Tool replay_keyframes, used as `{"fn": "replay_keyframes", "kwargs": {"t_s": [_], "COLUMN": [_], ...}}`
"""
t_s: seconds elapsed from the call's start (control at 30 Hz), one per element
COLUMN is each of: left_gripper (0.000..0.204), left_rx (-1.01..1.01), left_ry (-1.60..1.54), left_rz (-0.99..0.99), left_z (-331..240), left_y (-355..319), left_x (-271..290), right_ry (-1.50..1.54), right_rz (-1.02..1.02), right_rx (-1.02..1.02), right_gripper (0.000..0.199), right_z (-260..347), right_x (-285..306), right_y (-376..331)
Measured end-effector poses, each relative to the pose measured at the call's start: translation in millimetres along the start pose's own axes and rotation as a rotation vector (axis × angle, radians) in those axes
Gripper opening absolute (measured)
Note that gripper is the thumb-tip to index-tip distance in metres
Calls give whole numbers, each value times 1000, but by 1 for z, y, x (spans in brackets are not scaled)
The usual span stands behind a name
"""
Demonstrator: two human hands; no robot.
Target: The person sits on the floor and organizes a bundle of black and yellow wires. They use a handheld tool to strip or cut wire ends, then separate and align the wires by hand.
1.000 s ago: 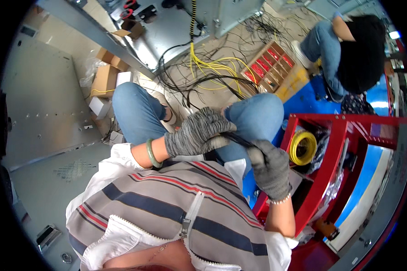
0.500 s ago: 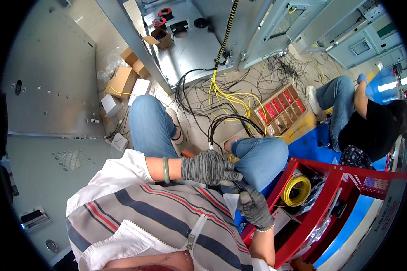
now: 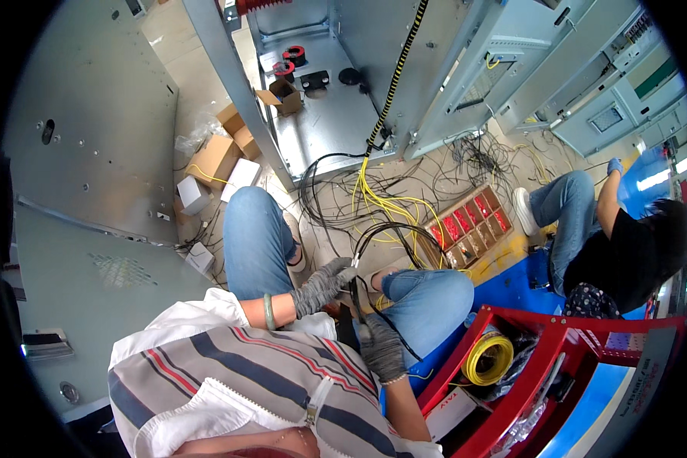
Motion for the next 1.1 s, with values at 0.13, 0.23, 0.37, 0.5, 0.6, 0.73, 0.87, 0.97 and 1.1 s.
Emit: {"fn": "replay_keyframes", "kwargs": {"t_s": [0.13,0.23,0.37,0.5,0.6,0.73,0.87,0.97,1.1], "left_gripper": [38,31,30,30,28,29,33,36,36], "left_rx": [267,172,219,321,360,409,468,411,472], "left_ry": [-129,140,107,-248,-406,-690,-785,-407,-248], "left_rz": [-45,-39,59,88,90,223,376,296,295], "left_z": [46,56,51,40,9,13,2,-6,43], "left_y": [19,27,29,34,23,11,4,0,15], "left_x": [11,10,4,-13,-16,-28,-46,-53,-46], "right_ry": [-46,-8,-22,34,48,128,218,117,15], "right_rz": [81,101,220,141,45,85,102,52,-4], "right_rx": [-30,-65,-124,-89,-78,-285,-426,-369,-208], "right_gripper": [24,25,28,31,33,37,37,35,30], "right_z": [3,10,7,10,5,-8,-17,-31,-31], "right_x": [-10,-9,-7,-2,3,13,26,31,30], "right_y": [4,4,-3,-1,1,-10,-27,-40,-38]}}
Point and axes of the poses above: each hand's wrist, its own y-axis towards the middle knuckle, its own x-axis out of the back of the hand, z = x × y, the point moved 4 cm from there along y, towards the middle knuckle, and after that the axes turned 7 degrees about -z, right-handed, at the moved point
